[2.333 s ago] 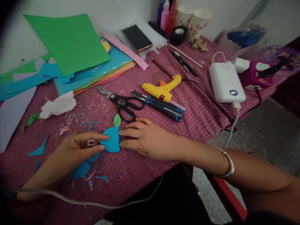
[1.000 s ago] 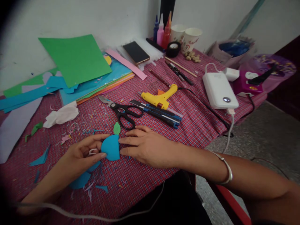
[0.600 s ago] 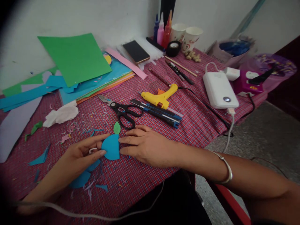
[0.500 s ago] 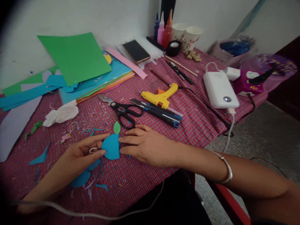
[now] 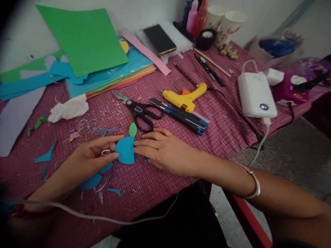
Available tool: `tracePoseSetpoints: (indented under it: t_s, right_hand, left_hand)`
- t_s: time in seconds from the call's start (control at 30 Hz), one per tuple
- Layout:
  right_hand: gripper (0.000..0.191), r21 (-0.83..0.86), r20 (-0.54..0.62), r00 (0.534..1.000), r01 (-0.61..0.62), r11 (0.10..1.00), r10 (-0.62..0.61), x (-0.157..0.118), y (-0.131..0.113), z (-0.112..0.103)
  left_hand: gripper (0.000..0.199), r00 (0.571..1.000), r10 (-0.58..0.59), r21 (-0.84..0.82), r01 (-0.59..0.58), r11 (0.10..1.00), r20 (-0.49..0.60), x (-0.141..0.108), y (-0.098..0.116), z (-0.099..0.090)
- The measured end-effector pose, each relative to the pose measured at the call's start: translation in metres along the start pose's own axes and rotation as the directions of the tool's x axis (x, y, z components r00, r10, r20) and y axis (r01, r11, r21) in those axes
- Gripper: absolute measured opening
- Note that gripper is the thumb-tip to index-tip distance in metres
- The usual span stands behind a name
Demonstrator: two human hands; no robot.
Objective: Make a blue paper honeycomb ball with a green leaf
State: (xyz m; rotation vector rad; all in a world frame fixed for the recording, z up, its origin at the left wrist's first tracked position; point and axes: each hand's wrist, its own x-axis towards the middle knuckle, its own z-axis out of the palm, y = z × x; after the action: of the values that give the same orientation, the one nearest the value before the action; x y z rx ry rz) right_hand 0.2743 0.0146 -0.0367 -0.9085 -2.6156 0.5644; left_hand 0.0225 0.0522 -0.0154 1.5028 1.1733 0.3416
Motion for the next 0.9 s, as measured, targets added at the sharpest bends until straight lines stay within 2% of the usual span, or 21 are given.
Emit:
tracePoseSetpoints:
  t_s: [0.43,0.5,0.57,0.63,0.7,0.77,0.83,0.9]
  right_hand:
    - [0.044,-0.096,0.108,0.994,0.041,0.995,-0.03,-0.001,-0.001,0.001]
    - [0.044,-0.1,0.114,0.993,0.039,0.994,-0.028,0.0,-0.002,0.002]
    - [0.045,-0.098,0.123,0.992,0.034,0.995,-0.022,0.0,-0.002,0.002]
    - [0.044,-0.095,0.135,0.991,0.024,0.995,-0.011,0.0,-0.003,0.001]
    - [0.044,-0.095,0.144,0.99,0.016,0.995,-0.002,0.001,-0.004,0.0]
    - [0.043,-0.099,0.147,0.989,0.012,0.995,0.003,0.001,-0.004,0.0]
    - [0.043,-0.105,0.147,0.989,0.016,0.994,-0.001,0.001,-0.005,0.0]
    - [0.044,-0.123,0.14,0.99,0.018,0.992,-0.001,0.002,-0.005,0.002]
  left_hand:
    - [0.042,0.999,0.053,0.002,-0.053,0.999,-0.001,-0.001,-0.004,0.003]
    - [0.038,0.992,0.111,0.043,-0.109,0.993,-0.063,-0.002,-0.004,0.002]
    - [0.028,0.957,0.239,0.179,-0.21,0.961,-0.163,-0.006,-0.004,0.001]
    - [0.025,0.901,0.401,0.386,-0.315,0.867,-0.165,-0.013,-0.004,0.001]
    - [0.032,0.871,0.491,0.591,-0.383,0.71,-0.026,-0.021,-0.003,0.006]
    - [0.034,0.869,0.472,0.763,-0.403,0.506,0.146,-0.028,-0.003,0.014]
    - [0.032,0.869,0.41,0.846,-0.422,0.326,0.276,-0.034,-0.003,0.025]
    - [0.031,0.872,0.363,0.871,-0.428,0.24,0.329,-0.036,-0.002,0.034]
